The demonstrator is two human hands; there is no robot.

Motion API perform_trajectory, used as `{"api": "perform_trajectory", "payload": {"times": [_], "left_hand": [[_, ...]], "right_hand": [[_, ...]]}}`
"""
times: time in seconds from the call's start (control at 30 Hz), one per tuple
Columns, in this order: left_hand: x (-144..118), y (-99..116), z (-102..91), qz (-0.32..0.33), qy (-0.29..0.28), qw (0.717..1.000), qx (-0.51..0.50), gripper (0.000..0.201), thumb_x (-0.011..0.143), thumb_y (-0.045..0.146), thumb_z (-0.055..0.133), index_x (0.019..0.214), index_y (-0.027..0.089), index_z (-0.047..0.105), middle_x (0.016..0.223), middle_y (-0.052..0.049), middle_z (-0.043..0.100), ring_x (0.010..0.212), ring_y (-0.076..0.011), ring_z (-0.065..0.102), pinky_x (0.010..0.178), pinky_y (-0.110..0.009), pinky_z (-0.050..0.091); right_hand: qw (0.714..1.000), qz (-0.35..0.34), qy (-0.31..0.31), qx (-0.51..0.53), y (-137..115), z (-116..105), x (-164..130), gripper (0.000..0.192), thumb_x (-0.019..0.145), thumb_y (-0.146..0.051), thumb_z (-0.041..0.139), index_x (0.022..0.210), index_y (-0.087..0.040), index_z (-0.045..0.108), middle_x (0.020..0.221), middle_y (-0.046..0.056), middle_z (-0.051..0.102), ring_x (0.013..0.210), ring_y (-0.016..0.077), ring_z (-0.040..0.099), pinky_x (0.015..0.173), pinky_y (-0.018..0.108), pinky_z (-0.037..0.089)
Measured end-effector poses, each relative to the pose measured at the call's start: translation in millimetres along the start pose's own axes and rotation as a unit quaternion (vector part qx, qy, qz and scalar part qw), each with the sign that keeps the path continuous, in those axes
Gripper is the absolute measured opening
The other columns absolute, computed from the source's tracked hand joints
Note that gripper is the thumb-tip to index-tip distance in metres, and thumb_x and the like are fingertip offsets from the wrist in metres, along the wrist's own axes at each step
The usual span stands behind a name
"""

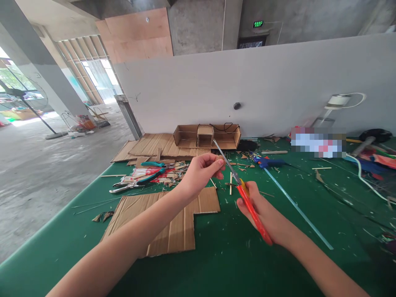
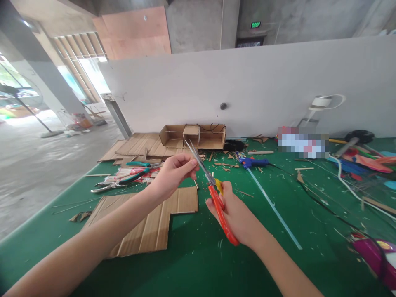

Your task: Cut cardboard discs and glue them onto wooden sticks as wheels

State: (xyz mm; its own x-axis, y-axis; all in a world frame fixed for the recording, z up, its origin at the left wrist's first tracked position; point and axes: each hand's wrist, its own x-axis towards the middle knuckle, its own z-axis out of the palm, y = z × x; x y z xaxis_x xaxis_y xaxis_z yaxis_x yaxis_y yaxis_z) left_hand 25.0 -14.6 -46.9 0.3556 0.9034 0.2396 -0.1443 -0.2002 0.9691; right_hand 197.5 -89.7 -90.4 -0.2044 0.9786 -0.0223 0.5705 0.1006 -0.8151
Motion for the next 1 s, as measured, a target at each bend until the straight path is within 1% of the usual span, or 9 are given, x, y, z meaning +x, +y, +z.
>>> {"api": "perform_trajectory", "payload": {"times": [0.1,0.2,0.27,0.4,0.5,0.63,0.73,0.87,1.0], "left_hand": [[0,0,-1.5,0.007,-0.012,1.0,0.02,0.019,0.078,0.03,0.06,0.073,0.012,0.057,0.067,0.001,0.057,0.054,-0.0053,0.053,0.055,-0.02,0.042],[1,1,-3.2,0.01,-0.02,0.999,0.037,0.019,0.078,0.031,0.06,0.075,0.012,0.058,0.068,0.0,0.058,0.054,-0.0056,0.053,0.055,-0.02,0.041],[1,1,-4.8,0.011,-0.024,0.999,0.043,0.019,0.079,0.03,0.06,0.074,0.013,0.057,0.069,0.0,0.057,0.054,-0.0052,0.052,0.055,-0.02,0.041],[2,5,-9.5,0.009,-0.042,0.996,0.076,0.019,0.08,0.031,0.058,0.074,0.013,0.057,0.066,0.001,0.056,0.054,-0.005,0.049,0.055,-0.02,0.04],[3,7,-12.5,0.004,-0.055,0.995,0.082,0.019,0.079,0.032,0.059,0.076,0.014,0.058,0.068,0.001,0.055,0.055,-0.0051,0.049,0.056,-0.02,0.041],[4,6,-13.3,-0.02,-0.046,0.999,0.021,0.018,0.078,0.032,0.061,0.076,0.015,0.058,0.065,0.003,0.048,0.053,-0.005,0.046,0.054,-0.021,0.044],[5,5,-12.8,-0.035,-0.038,0.999,-0.011,0.02,0.077,0.033,0.062,0.072,0.014,0.056,0.062,0.003,0.044,0.052,-0.0048,0.045,0.052,-0.02,0.045],[4,5,-12.1,-0.036,-0.032,0.999,0.0,0.023,0.076,0.035,0.062,0.069,0.014,0.055,0.062,0.003,0.045,0.052,-0.0051,0.046,0.052,-0.021,0.045],[4,5,-11.5,-0.013,-0.024,0.999,0.035,0.025,0.077,0.037,0.061,0.07,0.013,0.056,0.064,0.002,0.047,0.052,-0.0051,0.048,0.051,-0.02,0.044]], "right_hand": [[1.0,-0.001,-0.009,0.016,-2,-2,-1,0.028,0.085,-0.043,0.047,0.094,-0.025,0.029,0.065,-0.007,0.038,0.052,0.0099,0.038,0.046,0.022,0.033],[1.0,0.014,0.001,-0.001,-4,-4,-2,0.028,0.085,-0.045,0.046,0.091,-0.024,0.029,0.066,-0.006,0.041,0.051,0.0097,0.038,0.044,0.023,0.031],[1.0,0.024,-0.008,-0.011,-3,-5,-1,0.029,0.085,-0.047,0.046,0.089,-0.024,0.029,0.068,-0.005,0.045,0.051,0.0096,0.039,0.043,0.023,0.031],[1.0,0.005,0.004,-0.028,3,-6,1,0.032,0.084,-0.05,0.045,0.083,-0.024,0.027,0.071,-0.003,0.048,0.053,0.0101,0.041,0.045,0.023,0.032],[1.0,-0.004,0.008,-0.003,7,-5,3,0.032,0.084,-0.052,0.043,0.084,-0.024,0.027,0.071,-0.003,0.047,0.054,0.0107,0.042,0.045,0.024,0.033],[0.999,-0.017,-0.018,0.044,7,-6,2,0.031,0.084,-0.051,0.045,0.089,-0.025,0.029,0.074,-0.003,0.041,0.057,0.0104,0.04,0.047,0.024,0.039],[0.997,-0.047,-0.033,0.053,7,-9,0,0.025,0.089,-0.048,0.039,0.092,-0.025,0.03,0.078,-0.002,0.037,0.063,0.0114,0.041,0.053,0.025,0.042],[0.995,-0.044,-0.046,0.071,7,-10,-1,0.026,0.089,-0.049,0.038,0.094,-0.025,0.031,0.079,-0.001,0.036,0.068,0.0128,0.043,0.057,0.027,0.044],[0.993,-0.04,-0.053,0.1,5,-9,-1,0.025,0.088,-0.049,0.039,0.095,-0.025,0.032,0.08,-0.002,0.035,0.069,0.0124,0.043,0.061,0.027,0.046]]}}
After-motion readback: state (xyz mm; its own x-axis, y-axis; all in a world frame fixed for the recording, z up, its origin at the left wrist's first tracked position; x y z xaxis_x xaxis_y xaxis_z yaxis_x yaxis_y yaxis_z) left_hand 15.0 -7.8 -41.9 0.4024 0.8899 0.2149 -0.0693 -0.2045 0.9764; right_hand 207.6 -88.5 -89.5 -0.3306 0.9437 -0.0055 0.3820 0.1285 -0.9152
